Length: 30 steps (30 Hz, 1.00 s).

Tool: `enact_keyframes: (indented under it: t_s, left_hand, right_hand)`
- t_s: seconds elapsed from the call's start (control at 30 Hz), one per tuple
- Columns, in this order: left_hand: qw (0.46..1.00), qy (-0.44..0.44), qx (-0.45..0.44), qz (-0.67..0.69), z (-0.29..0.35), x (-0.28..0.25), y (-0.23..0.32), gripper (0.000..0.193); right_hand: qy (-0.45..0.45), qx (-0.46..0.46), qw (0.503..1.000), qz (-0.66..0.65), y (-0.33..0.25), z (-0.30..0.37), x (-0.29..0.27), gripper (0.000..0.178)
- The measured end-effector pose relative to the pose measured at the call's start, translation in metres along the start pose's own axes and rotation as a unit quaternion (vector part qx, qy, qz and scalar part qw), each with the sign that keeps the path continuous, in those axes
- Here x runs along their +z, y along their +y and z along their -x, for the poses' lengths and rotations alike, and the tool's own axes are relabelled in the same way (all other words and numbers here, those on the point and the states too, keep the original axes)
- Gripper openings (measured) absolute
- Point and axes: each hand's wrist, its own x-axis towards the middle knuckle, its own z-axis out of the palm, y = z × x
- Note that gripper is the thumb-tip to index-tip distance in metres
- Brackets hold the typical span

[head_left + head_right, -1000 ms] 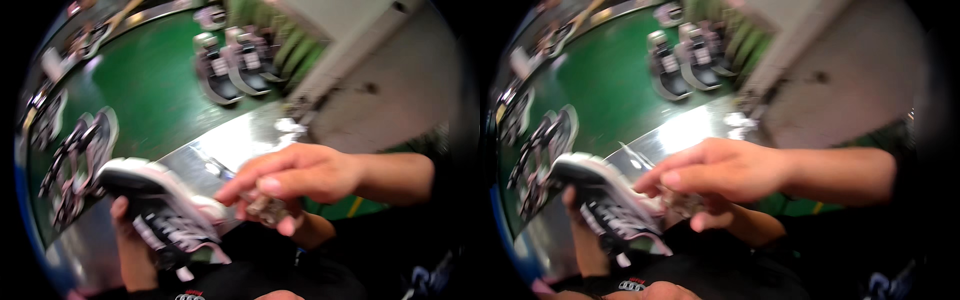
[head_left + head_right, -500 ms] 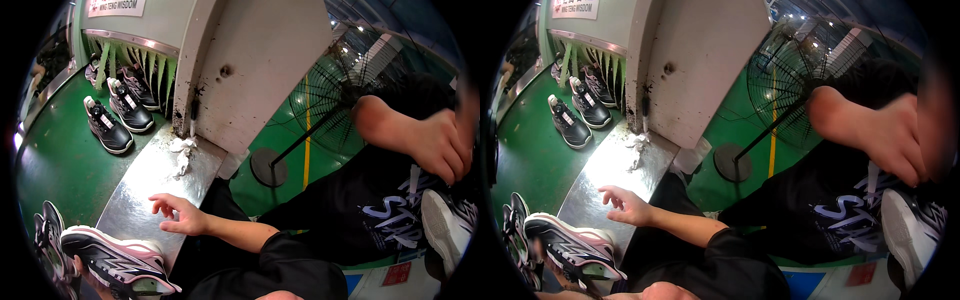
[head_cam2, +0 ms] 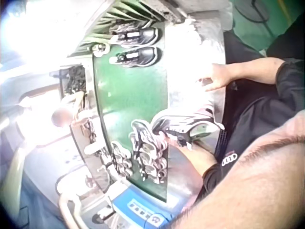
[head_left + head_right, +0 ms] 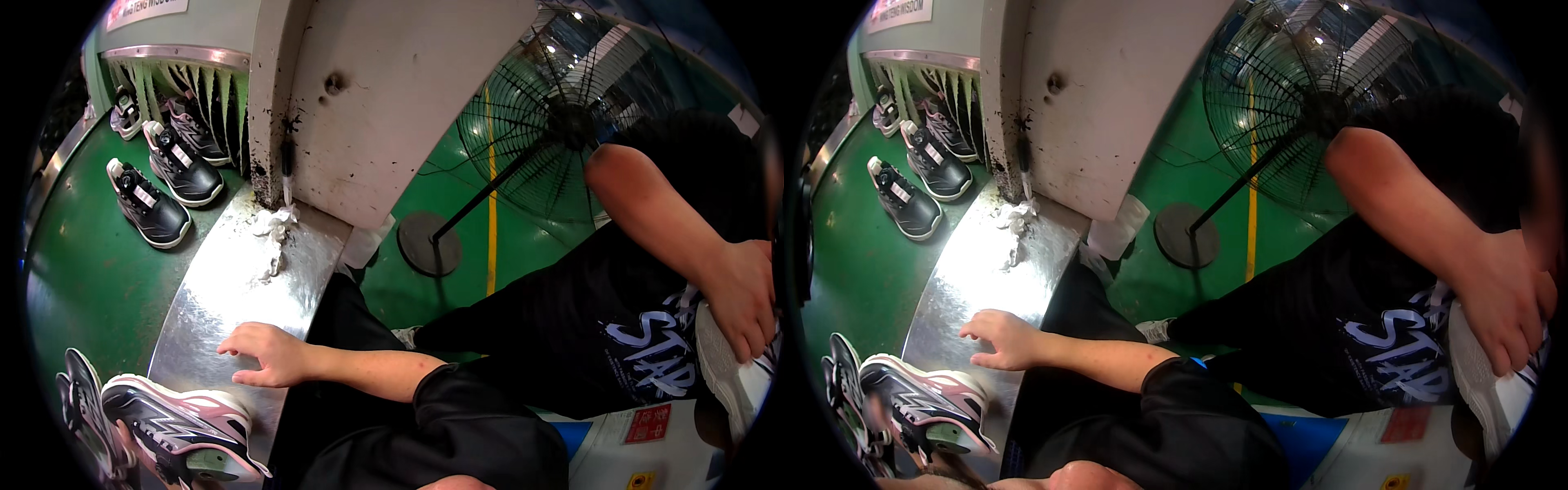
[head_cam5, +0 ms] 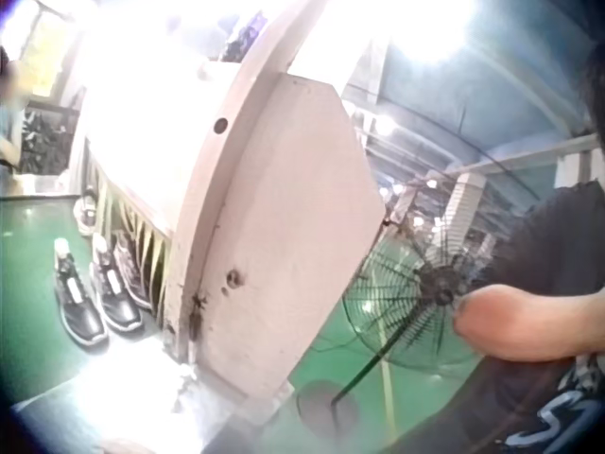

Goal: The person applies glue along the seams of shoes using a syringe applicator, rotating each shoe by hand to seal the upper to the sole, and sets them back onto the conveyor line.

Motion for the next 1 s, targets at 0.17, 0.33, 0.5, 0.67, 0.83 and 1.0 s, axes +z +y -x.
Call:
enact_keyframes:
  t_s: [0.17, 0.33, 0.5, 0.67, 0.83, 1.0]
  left_hand:
    - [1.0, 0.005, -0.007, -0.008, -0.009, -0.002, 0.0, 0.055]
    - [0.997, 0.053, 0.042, -0.043, 0.019, -0.007, 0.018, 0.054]
    - [0.996, 0.067, 0.014, 0.048, -0.007, 0.001, -0.014, 0.05]
    - [0.995, 0.067, 0.001, 0.068, -0.005, 0.007, -0.009, 0.052]
    - [0.995, 0.062, -0.007, 0.075, -0.006, -0.008, -0.006, 0.051]
    - [0.996, 0.064, -0.004, 0.068, -0.005, -0.003, -0.005, 0.05]
  right_hand:
    - [0.014, -0.022, 0.999, 0.019, 0.002, -0.006, 0.001, 0.039]
    - [-0.028, -0.077, 0.995, -0.05, 0.007, -0.02, 0.038, 0.036]
    - [-0.021, 0.027, 0.998, 0.059, 0.013, -0.004, -0.02, 0.034]
    - [-0.036, 0.06, 0.997, 0.044, 0.007, -0.007, -0.008, 0.034]
    - [-0.037, 0.056, 0.997, 0.044, 0.007, -0.01, -0.005, 0.033]
    - [-0.042, 0.057, 0.996, 0.056, 0.005, -0.012, -0.008, 0.033]
